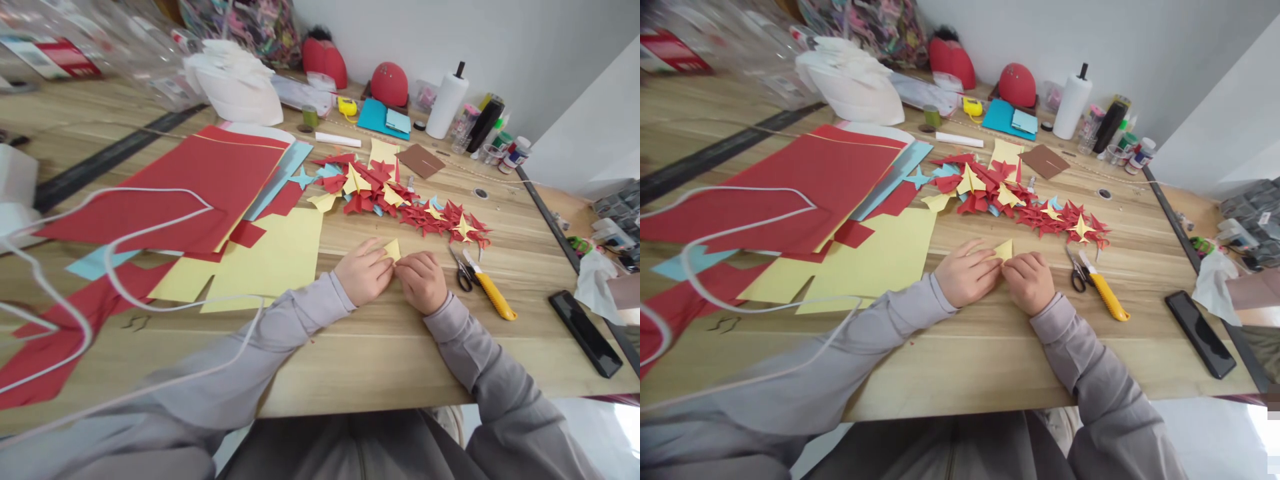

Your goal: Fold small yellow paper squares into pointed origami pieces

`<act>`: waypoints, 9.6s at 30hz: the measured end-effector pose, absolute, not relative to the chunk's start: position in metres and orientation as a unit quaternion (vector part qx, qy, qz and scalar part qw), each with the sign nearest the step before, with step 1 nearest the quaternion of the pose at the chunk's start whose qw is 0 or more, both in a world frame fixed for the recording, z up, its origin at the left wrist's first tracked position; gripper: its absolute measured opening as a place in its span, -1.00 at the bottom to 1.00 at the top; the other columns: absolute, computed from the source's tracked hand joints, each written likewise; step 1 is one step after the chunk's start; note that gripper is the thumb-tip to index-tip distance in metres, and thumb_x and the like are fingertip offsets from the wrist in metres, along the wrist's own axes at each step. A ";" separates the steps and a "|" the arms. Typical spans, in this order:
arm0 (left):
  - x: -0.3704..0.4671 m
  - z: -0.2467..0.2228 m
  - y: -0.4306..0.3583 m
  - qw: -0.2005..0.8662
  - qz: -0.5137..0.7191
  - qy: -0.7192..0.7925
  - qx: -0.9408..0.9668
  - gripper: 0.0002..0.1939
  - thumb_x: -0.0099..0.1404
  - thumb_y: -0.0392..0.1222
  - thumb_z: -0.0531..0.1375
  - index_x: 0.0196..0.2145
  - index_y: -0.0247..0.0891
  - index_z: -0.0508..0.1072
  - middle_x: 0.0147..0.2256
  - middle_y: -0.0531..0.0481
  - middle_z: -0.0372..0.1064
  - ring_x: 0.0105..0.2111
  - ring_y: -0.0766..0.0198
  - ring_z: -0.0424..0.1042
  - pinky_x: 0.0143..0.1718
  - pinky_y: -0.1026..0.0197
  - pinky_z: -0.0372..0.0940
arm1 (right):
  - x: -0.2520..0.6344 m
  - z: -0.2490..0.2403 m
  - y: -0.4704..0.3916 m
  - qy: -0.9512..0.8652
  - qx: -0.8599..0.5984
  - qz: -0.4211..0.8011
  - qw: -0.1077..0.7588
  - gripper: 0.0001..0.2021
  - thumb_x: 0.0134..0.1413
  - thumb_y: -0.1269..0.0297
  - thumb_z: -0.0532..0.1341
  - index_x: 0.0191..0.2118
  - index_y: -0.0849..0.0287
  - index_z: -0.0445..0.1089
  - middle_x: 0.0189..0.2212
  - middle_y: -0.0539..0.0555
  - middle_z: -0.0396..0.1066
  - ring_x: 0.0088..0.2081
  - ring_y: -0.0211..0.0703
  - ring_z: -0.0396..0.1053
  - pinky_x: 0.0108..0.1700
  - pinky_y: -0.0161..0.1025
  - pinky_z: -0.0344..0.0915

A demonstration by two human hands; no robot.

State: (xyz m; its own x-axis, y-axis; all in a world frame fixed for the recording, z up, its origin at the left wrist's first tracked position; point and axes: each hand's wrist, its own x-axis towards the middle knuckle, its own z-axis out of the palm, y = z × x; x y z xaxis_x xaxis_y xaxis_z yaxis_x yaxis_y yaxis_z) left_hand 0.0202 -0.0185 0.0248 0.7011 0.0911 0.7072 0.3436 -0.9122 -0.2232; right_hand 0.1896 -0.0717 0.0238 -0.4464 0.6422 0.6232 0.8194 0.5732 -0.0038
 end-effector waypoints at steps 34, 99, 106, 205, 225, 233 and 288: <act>0.002 0.028 -0.001 0.146 -0.393 -0.140 -0.897 -0.82 0.22 -0.34 0.03 -0.32 -0.23 0.42 -0.32 0.01 0.48 -0.27 0.28 0.41 -0.01 -0.05 0.19 | 0.203 0.025 -0.071 -0.781 -0.491 -0.131 0.363 -0.87 0.03 0.48 0.11 -0.34 0.13 0.35 -0.32 0.06 0.46 -0.23 -0.17 0.32 -0.15 -0.17 0.14; 0.001 0.023 -0.005 0.006 -0.475 -0.146 -0.868 -0.76 0.20 -0.37 0.08 -0.18 -0.28 0.42 -0.14 -0.15 0.42 -0.07 0.16 0.35 -0.10 0.05 0.31 | 0.195 0.023 -0.076 -0.761 -0.418 -0.145 0.475 -0.72 -0.03 0.57 0.12 -0.23 0.09 0.38 -0.19 0.15 0.37 -0.14 -0.08 0.34 -0.19 -0.07 0.37; 0.015 0.025 -0.003 -0.550 -0.525 -0.343 -0.552 -0.57 0.05 -0.06 0.23 -0.14 -0.33 0.39 -0.25 -0.16 0.45 -0.25 0.13 0.45 -0.29 0.07 0.41 | 0.198 0.019 -0.078 -0.743 -0.440 -0.161 0.478 -0.68 0.02 0.53 0.09 -0.13 0.04 0.34 -0.11 0.16 0.34 -0.08 -0.03 0.32 -0.14 0.00 0.35; 0.028 0.027 -0.005 -0.762 -0.448 -0.335 -0.326 -0.63 -0.17 -0.01 0.34 -0.47 -0.35 0.47 -0.53 -0.06 0.45 -0.49 0.19 0.46 -0.50 0.21 0.36 | 0.171 0.017 -0.078 -0.540 -0.486 0.445 0.524 -0.54 -0.05 0.20 0.22 -0.05 0.11 0.01 -0.66 -0.21 0.13 -0.65 -0.38 0.11 -0.59 -0.39 0.08; 0.032 0.023 -0.012 -0.783 -0.427 -0.336 -0.303 -0.73 -0.23 -0.29 0.37 -0.49 -0.40 0.47 -0.52 -0.09 0.47 -0.50 0.14 0.46 -0.53 0.14 0.39 | 0.211 0.029 -0.078 -0.631 -0.730 -0.119 0.234 -0.75 0.07 0.38 0.02 -0.13 0.23 0.30 -0.38 0.14 0.39 -0.34 -0.11 0.30 -0.28 -0.20 0.17; 0.034 0.022 -0.010 -0.790 -0.414 -0.338 -0.300 -0.76 -0.23 -0.32 0.37 -0.51 -0.42 0.48 -0.51 -0.15 0.48 -0.48 0.08 0.47 -0.55 0.13 0.41 | 0.243 0.025 -0.100 -0.584 -0.764 -0.252 0.105 -0.66 0.02 0.44 0.04 -0.04 0.19 0.27 -0.21 0.18 0.37 -0.23 -0.03 0.26 -0.22 -0.14 0.06; 0.032 0.024 0.006 -0.753 -0.493 -0.353 -0.254 -0.65 -0.33 -0.26 0.40 -0.49 -0.38 0.45 -0.52 -0.05 0.47 -0.55 0.19 0.43 -0.64 0.22 0.34 | 0.188 0.029 -0.085 -0.747 -0.622 -0.167 0.165 -0.62 0.13 0.32 0.03 0.09 0.21 0.18 -0.37 0.13 0.34 -0.32 -0.14 0.27 -0.30 -0.26 0.24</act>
State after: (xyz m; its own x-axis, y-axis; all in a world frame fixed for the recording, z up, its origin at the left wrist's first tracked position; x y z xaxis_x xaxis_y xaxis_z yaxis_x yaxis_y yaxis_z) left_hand 0.0324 0.0057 0.0244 0.2639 0.9225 -0.2818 -0.5641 0.3846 0.7307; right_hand 0.1877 -0.0845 0.0286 -0.1718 0.8738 0.4549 0.9844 0.1703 0.0447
